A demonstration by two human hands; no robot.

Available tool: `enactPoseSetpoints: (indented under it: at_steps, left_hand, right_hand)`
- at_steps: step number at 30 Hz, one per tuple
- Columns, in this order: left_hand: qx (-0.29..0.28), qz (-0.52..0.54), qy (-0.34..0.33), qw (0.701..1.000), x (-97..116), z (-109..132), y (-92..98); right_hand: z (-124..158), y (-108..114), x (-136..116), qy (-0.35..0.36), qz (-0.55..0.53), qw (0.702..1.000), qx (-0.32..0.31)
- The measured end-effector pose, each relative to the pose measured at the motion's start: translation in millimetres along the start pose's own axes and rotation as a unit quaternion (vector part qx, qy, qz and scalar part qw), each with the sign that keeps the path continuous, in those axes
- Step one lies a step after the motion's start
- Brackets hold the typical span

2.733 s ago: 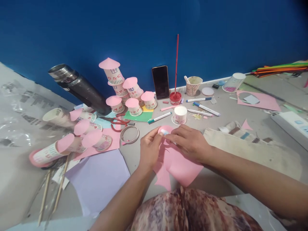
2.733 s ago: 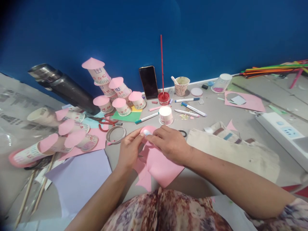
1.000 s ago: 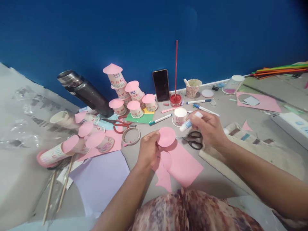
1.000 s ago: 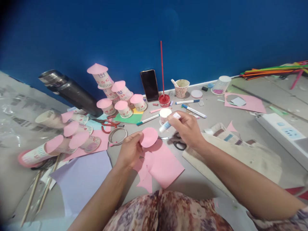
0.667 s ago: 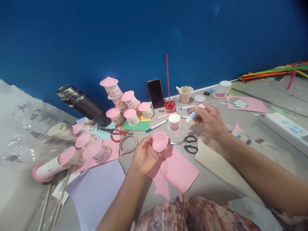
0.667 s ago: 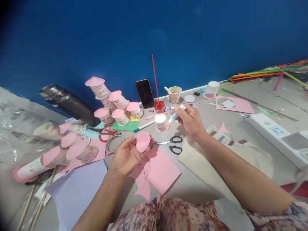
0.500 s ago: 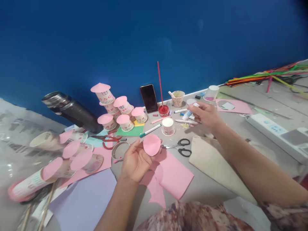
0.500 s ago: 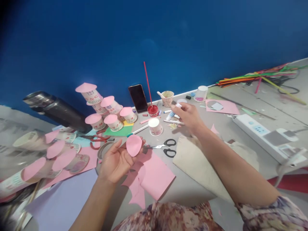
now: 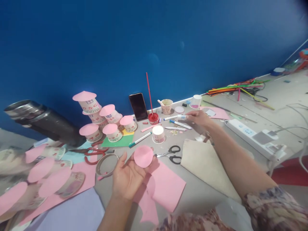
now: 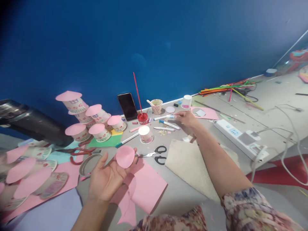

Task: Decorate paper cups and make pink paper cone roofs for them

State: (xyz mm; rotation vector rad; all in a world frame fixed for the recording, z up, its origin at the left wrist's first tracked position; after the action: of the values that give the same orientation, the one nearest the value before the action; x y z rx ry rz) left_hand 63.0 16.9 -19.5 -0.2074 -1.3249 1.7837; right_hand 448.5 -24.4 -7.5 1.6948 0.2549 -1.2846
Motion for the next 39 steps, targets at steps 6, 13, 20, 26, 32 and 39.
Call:
enactPoseSetpoints:
  at_steps: [6,13,20,26,32,39]
  left_hand:
    - [-0.095,0.029,0.009,0.995,-3,0,-3.1]
    - [-0.109,0.036,0.014,0.993,-5,4,-4.6]
    - [-0.05,0.028,0.007,0.998,-4,5,-3.2]
    - [-0.058,0.005,0.023,0.998,-7,5,-6.2]
    - [-0.023,-0.023,0.015,0.999,-9,6,-7.3]
    - [-0.089,-0.012,0.06,0.994,-16,12,-18.7]
  right_hand:
    - [1,-13,2,0.043,0.124,0.991,0.008]
    - [38,-52,-48,0.211,0.179,0.961,0.0]
    - [64,-87,-63,0.268,0.161,0.946,-0.084]
    - [66,-98,-80,0.274,0.103,0.952,-0.095]
    - [66,-98,-86,0.239,-0.005,0.967,-0.089]
    - [73,-95,-78,0.128,-0.232,0.941,-0.208]
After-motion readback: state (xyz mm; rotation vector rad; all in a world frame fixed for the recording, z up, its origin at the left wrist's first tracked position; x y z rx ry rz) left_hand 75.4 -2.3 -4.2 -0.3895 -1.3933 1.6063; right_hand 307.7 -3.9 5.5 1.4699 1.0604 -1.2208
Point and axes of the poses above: each hand's wrist, its own z-axis away from the middle knuckle, its own y-axis out of the back of the hand, x = y × z, the point moved 5 cm from there along -z, towards the middle knuckle, and after that the axes turned 1 degree about -y, right-handed, at the moved point
